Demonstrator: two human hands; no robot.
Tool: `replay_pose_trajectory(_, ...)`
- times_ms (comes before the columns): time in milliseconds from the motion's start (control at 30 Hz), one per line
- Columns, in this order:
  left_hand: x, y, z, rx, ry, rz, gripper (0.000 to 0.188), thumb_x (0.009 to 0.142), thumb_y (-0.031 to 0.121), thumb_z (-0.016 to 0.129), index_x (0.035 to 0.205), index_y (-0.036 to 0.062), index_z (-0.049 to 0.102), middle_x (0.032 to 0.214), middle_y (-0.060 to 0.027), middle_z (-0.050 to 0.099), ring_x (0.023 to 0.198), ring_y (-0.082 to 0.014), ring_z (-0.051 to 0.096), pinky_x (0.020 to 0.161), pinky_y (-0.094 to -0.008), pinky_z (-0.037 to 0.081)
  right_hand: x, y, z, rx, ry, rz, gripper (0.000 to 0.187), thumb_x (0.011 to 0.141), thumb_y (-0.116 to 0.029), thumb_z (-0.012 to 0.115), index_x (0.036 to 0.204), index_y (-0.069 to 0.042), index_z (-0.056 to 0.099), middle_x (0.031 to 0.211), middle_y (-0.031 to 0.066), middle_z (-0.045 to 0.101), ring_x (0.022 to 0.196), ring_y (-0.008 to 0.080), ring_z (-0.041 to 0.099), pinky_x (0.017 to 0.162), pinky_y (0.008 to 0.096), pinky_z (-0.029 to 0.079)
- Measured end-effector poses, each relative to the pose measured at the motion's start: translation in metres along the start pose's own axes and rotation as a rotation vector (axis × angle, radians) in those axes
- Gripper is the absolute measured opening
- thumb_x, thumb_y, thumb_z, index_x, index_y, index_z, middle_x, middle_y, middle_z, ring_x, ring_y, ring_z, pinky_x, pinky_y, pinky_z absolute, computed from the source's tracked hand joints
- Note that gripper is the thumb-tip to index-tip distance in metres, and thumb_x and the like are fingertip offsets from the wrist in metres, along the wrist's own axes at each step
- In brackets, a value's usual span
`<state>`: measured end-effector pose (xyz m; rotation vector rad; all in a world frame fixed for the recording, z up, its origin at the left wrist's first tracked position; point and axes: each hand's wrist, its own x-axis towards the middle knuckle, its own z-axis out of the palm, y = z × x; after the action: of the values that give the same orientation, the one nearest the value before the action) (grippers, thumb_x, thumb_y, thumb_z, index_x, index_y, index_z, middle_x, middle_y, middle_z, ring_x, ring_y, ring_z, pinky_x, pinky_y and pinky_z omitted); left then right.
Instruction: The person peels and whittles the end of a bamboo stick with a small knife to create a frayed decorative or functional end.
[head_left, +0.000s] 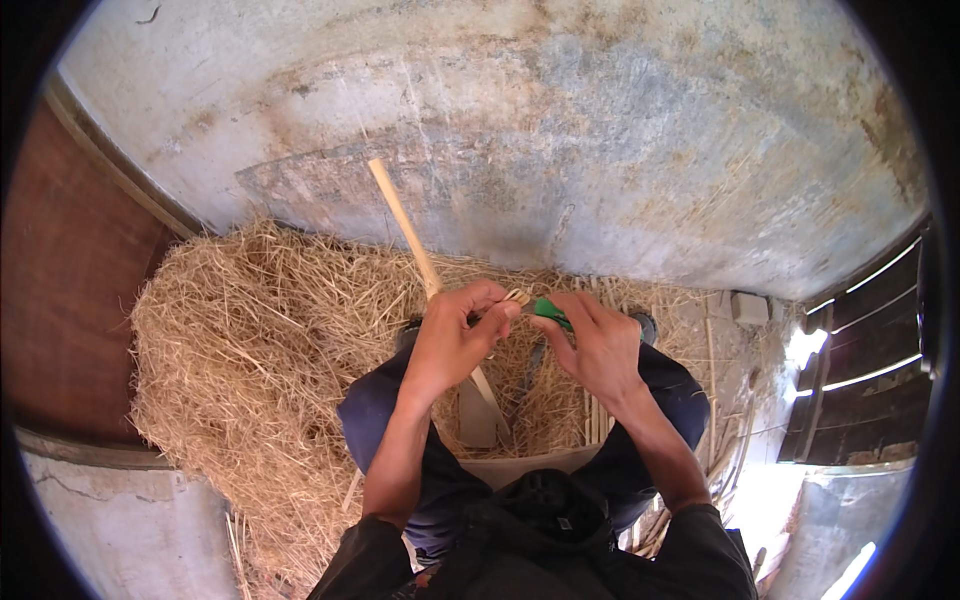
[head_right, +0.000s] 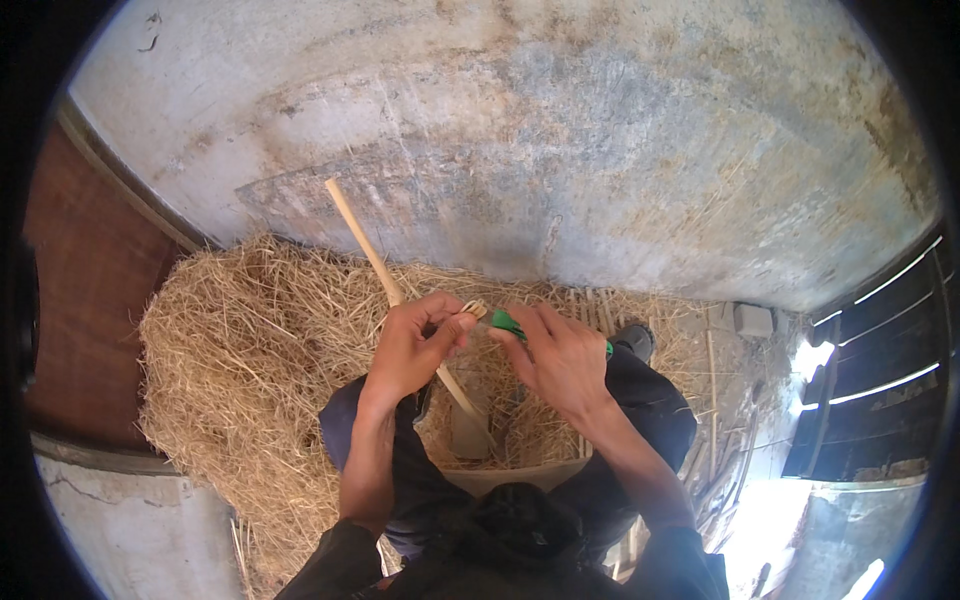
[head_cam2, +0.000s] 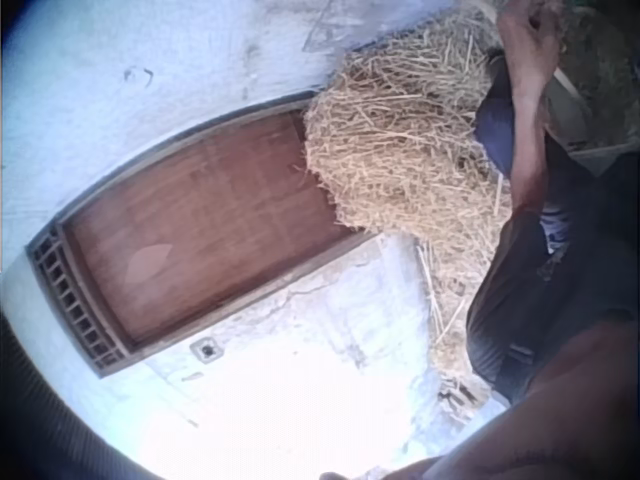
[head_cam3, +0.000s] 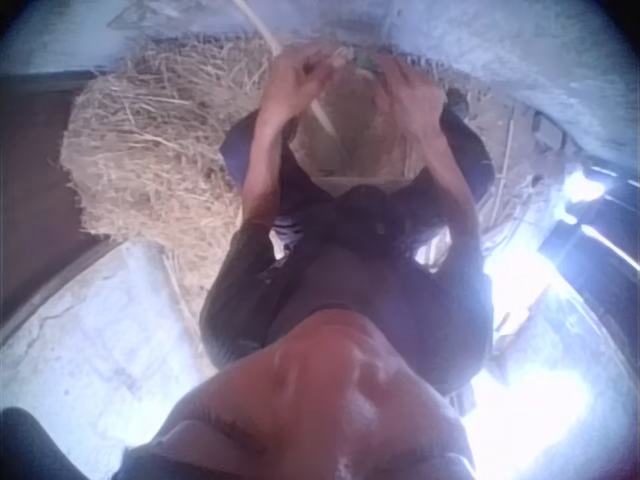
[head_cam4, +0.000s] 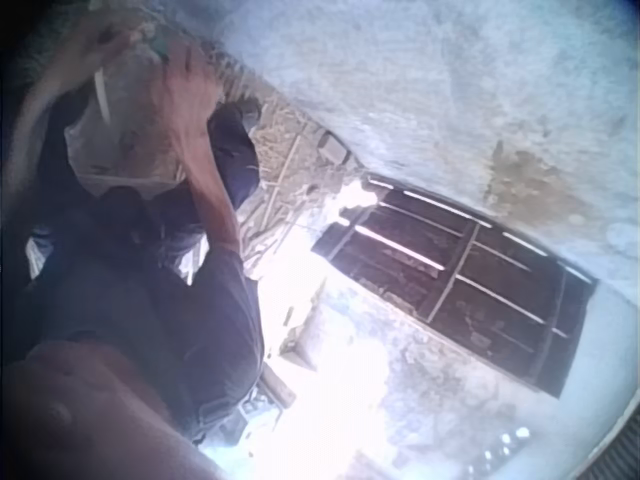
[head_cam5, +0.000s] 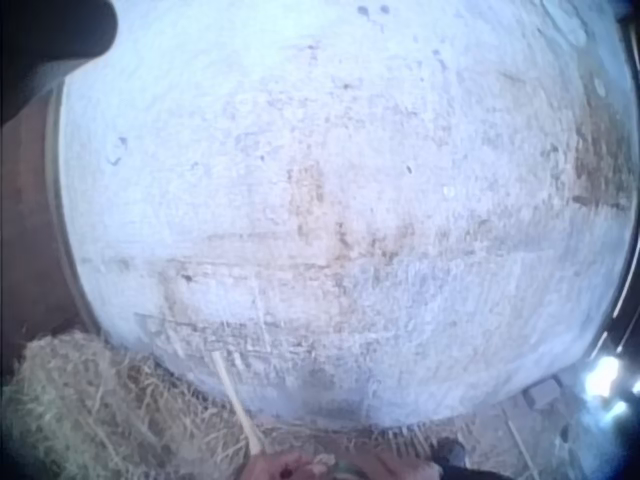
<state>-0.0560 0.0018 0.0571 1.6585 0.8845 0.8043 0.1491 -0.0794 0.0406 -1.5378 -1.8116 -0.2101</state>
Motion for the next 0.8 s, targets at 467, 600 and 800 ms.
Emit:
replay_pose_trajectory(467, -0.001, 0.006, 0.002, 0.127, -0.065, 0.075, 0.014, 0.104, 0.012, 0.074, 0.096, 0.001, 0.075, 0.07, -0.0044, 0.067, 0.062, -0.0141, 0.059, 0.058, -0.0344, 0.043, -0.017, 0.009, -0.012, -0.039, -0.014, -0.024, 0.026, 0.096, -0.032, 0.084, 0.111, -0.013, 0.075, 0.086, 0.0029, 0.069, 0.06, 0.0262, 0.068, 0.053, 0.038, 0.053)
replay_pose_trajectory(600, -0.004, 0.011, 0.002, 0.15, -0.105, 0.073, 0.014, 0.104, 0.013, 0.073, 0.096, 0.0009, 0.076, 0.07, -0.0045, 0.066, 0.061, -0.0135, 0.058, 0.056, -0.0343, 0.043, -0.018, 0.007, -0.023, -0.052, -0.09, -0.003, 0.027, 0.093, -0.026, 0.088, 0.109, -0.008, 0.076, 0.086, 0.0068, 0.072, 0.064, 0.0284, 0.071, 0.056, 0.0386, 0.054)
replay_pose_trajectory(800, -0.006, 0.017, 0.005, 0.146, -0.12, 0.067, 0.016, 0.104, 0.012, 0.073, 0.094, 0.0005, 0.075, 0.069, -0.0046, 0.066, 0.06, -0.0134, 0.057, 0.056, -0.0343, 0.042, -0.019, 0.012, -0.032, -0.035, -0.115, -0.015, 0.027, 0.092, -0.026, 0.088, 0.109, -0.008, 0.078, 0.086, 0.0065, 0.073, 0.063, 0.0281, 0.071, 0.056, 0.0378, 0.054)
